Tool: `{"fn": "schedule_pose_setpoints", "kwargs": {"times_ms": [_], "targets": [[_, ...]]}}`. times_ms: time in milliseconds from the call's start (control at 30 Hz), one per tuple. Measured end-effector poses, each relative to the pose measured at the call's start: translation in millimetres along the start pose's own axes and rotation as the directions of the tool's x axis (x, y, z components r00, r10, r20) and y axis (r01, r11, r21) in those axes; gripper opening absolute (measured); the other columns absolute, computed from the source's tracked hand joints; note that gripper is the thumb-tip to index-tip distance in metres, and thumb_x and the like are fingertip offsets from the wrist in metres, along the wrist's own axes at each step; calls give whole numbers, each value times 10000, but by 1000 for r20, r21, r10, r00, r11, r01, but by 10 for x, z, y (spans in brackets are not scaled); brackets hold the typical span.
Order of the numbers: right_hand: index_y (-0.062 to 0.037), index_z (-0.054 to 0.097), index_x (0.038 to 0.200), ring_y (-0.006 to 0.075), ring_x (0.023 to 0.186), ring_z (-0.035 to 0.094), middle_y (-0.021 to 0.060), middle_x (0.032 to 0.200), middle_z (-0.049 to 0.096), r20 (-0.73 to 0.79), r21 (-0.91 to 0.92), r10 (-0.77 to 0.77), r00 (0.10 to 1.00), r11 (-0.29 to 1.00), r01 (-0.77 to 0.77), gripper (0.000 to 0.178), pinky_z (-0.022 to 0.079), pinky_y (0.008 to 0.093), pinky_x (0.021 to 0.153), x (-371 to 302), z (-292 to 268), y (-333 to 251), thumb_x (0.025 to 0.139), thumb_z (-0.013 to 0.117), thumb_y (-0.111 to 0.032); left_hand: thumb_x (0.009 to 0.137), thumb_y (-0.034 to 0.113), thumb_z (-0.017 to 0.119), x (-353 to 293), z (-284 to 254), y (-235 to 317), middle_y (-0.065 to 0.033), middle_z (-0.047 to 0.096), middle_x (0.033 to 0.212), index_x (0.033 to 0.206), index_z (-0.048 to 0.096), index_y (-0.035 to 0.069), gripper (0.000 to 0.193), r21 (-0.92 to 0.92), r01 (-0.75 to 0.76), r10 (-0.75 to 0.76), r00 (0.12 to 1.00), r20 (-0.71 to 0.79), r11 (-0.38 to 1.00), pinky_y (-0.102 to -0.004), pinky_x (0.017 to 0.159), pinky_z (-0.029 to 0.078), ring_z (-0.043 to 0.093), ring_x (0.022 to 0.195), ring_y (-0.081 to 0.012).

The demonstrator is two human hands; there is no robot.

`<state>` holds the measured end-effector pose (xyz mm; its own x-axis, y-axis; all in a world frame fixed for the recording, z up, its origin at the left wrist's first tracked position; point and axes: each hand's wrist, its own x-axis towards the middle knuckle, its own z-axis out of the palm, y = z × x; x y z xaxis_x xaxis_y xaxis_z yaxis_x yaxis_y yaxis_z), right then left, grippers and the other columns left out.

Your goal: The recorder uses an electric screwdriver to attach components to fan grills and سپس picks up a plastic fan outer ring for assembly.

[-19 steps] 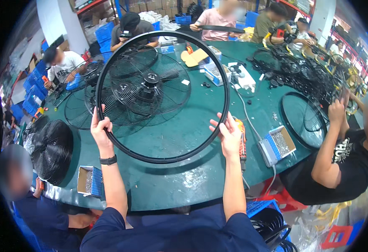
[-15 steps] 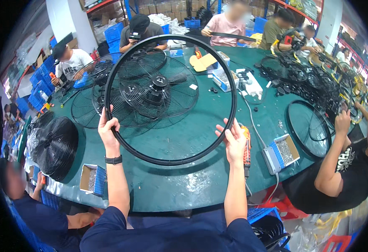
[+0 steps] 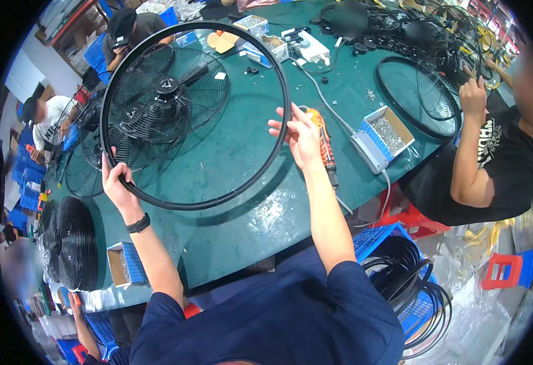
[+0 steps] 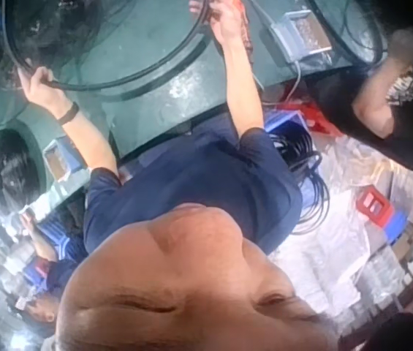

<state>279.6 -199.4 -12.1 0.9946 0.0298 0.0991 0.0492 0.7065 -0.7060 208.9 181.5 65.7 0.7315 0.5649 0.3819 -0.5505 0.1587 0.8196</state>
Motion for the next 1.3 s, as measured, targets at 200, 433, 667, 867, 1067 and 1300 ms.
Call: {"fn": "schedule_pose_setpoints", "kwargs": {"times_ms": [200,433,667,867,1067,1300], "targets": [[44,327,1354,357,929,627,206,1191,534,-40,-37,11,999,999,-12,552,555,416,795,-53,-94,53,808,402,19,757,-135,482,-52,-39,-34,-130,556,1200,1304,413,-60,556,-80,52,-52,999,0,995,-175,422,344,437,565,-70],[63,298,1364,359,962,613,212,1194,528,-33,-77,40,999,996,-42,583,538,418,832,-51,-68,17,799,429,0,775,-109,529,-41,-58,-11,-87,590,1083,1267,460,-56,499,-58,64,-64,998,0,996,-178,432,346,464,590,-72],[65,328,1342,374,997,598,215,1218,516,-24,-107,23,999,994,-26,540,528,430,845,34,-50,6,822,455,-2,801,-76,548,24,-17,-16,-67,598,923,1208,515,-42,410,-121,69,-72,997,-15,990,-192,424,354,482,566,-86],[35,380,1321,357,1052,571,212,1255,494,-8,-117,50,999,992,-51,521,493,441,887,8,-163,-3,822,507,-51,899,182,443,-29,-34,-38,-119,589,1129,1297,431,-10,442,-76,107,-110,993,-33,991,-214,441,364,518,593,-132],[15,333,1338,343,1079,564,208,1279,478,-63,-168,43,997,984,-53,530,513,410,879,-78,-123,-16,837,496,-45,921,191,394,-79,-100,-77,-141,562,1196,1302,417,-48,450,-186,90,-103,993,-58,978,-233,433,379,535,591,-154],[39,285,1373,328,1079,568,217,1277,478,-41,-191,18,999,981,-26,574,524,375,883,-99,-1,-36,826,450,-19,904,162,426,-65,-89,-31,-138,571,1191,1282,430,-75,446,-234,53,-72,995,-75,971,-228,443,376,538,584,-147]]}}
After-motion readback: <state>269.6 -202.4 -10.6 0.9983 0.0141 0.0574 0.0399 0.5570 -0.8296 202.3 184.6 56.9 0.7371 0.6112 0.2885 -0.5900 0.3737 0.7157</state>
